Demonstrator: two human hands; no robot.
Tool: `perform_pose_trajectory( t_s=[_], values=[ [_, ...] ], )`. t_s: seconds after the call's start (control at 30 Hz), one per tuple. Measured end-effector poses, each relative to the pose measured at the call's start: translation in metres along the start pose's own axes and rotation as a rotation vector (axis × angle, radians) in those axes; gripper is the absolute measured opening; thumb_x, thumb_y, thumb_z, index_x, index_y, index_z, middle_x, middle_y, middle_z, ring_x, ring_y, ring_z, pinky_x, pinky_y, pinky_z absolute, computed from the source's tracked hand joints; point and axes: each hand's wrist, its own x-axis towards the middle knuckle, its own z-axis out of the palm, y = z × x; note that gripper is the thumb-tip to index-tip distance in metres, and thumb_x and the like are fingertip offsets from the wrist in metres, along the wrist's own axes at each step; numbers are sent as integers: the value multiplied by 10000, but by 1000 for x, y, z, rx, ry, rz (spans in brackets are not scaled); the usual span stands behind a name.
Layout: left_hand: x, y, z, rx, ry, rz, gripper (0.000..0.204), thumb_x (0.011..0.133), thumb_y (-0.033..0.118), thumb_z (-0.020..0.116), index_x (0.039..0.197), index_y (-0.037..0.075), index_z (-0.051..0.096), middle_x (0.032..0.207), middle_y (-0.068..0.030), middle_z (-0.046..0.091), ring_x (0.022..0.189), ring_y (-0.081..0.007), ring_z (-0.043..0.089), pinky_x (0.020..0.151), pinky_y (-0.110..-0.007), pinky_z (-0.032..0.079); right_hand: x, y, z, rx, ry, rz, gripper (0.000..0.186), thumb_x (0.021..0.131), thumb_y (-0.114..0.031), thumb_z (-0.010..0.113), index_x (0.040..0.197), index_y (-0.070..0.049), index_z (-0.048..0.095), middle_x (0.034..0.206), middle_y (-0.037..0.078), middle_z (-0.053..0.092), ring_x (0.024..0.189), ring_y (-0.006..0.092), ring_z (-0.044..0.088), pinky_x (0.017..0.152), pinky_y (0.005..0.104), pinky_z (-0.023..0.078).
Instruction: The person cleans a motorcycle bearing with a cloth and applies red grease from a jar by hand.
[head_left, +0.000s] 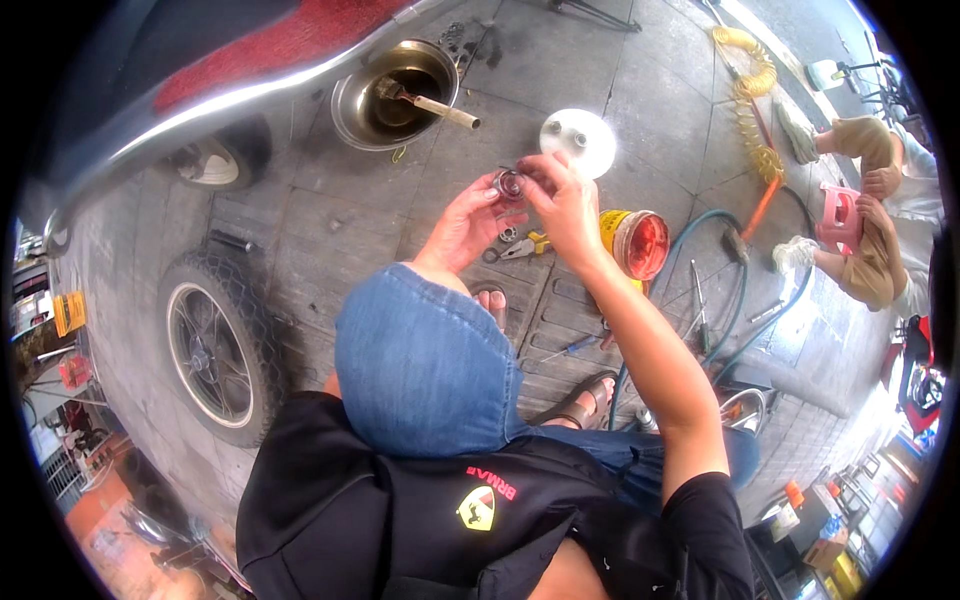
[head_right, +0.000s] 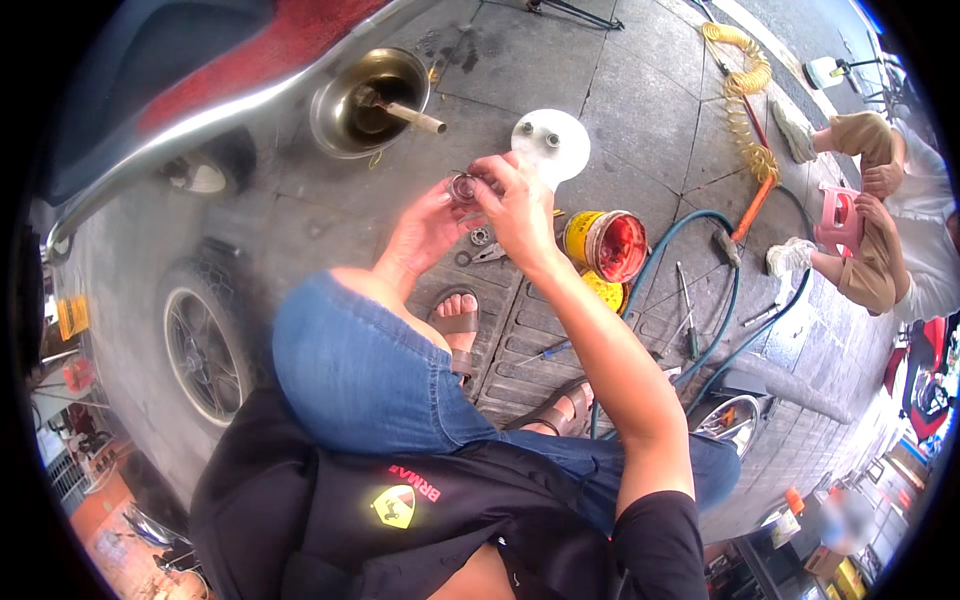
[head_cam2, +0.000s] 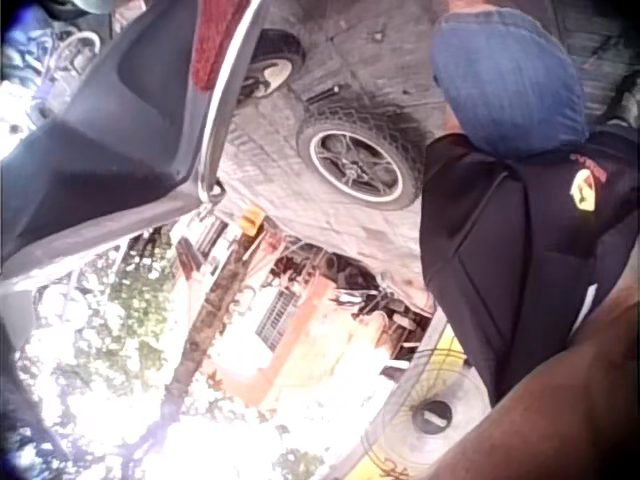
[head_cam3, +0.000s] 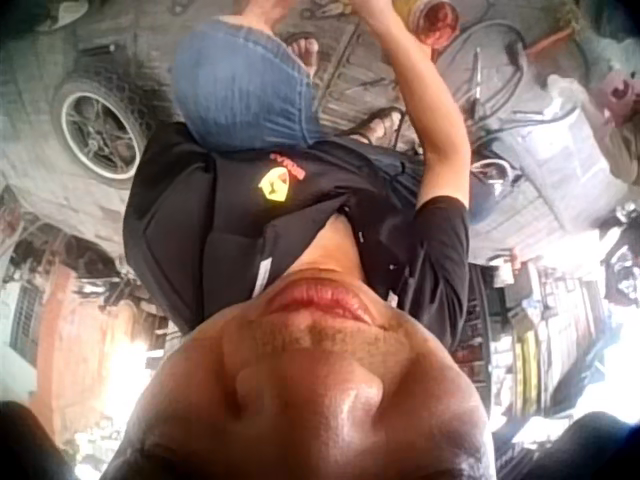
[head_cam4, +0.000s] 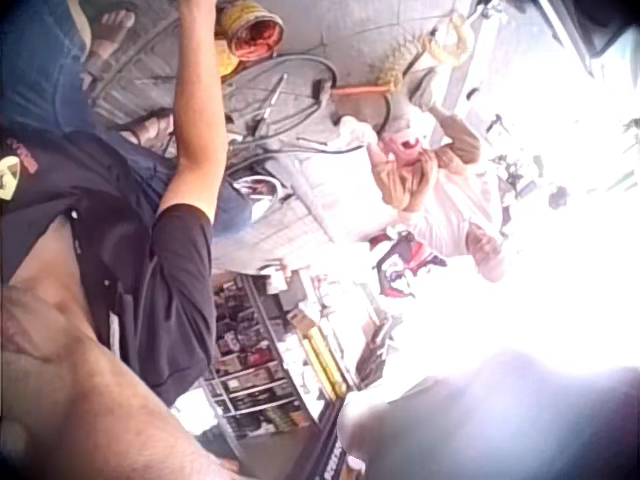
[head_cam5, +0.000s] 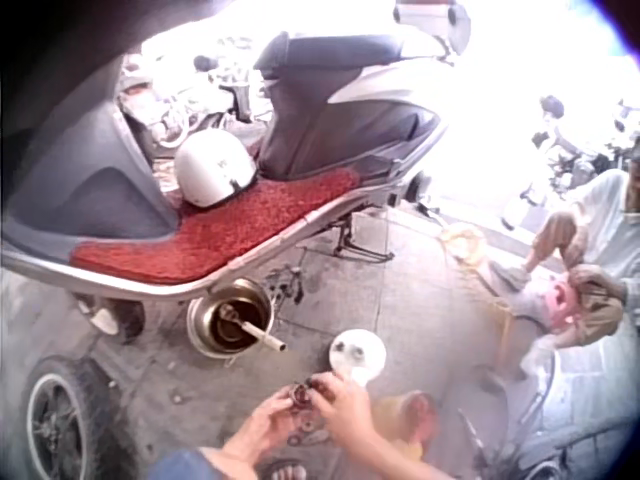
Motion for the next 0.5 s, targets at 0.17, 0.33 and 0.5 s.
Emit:
perform_pose_trajectory(
  t_s=[0.17, 0.33, 0.5],
  values=[
    [-10, -1, 6, -80, -87, -5, 357, 916, 207, 559, 1243, 65, 542, 1172, -64, 615, 1117, -201, 567, 998, -412, 441, -15, -10, -11, -231, 4, -304, 197, 784, -108, 687, 980, -103, 696, 870, 77, 604, 857, 276, 599, 714, 381, 498],
    [-19, 0, 20, -72, -97, 15, 348, 917, 298, 589, 1185, 77, 590, 1121, -51, 641, 1058, -187, 587, 893, -366, 453, -20, -25, -27, -353, -63, -464, 227, 777, -77, 675, 1003, -95, 696, 906, 70, 605, 855, 273, 578, 739, 381, 507],
    [-18, -4, 25, -74, -126, -22, 361, 919, 274, 577, 1219, 72, 570, 1165, -66, 626, 1090, -203, 586, 945, -395, 455, -28, -32, -41, -294, -76, -423, 236, 805, -71, 655, 1039, -58, 677, 939, 97, 603, 891, 276, 578, 743, 372, 502]
  ],
)
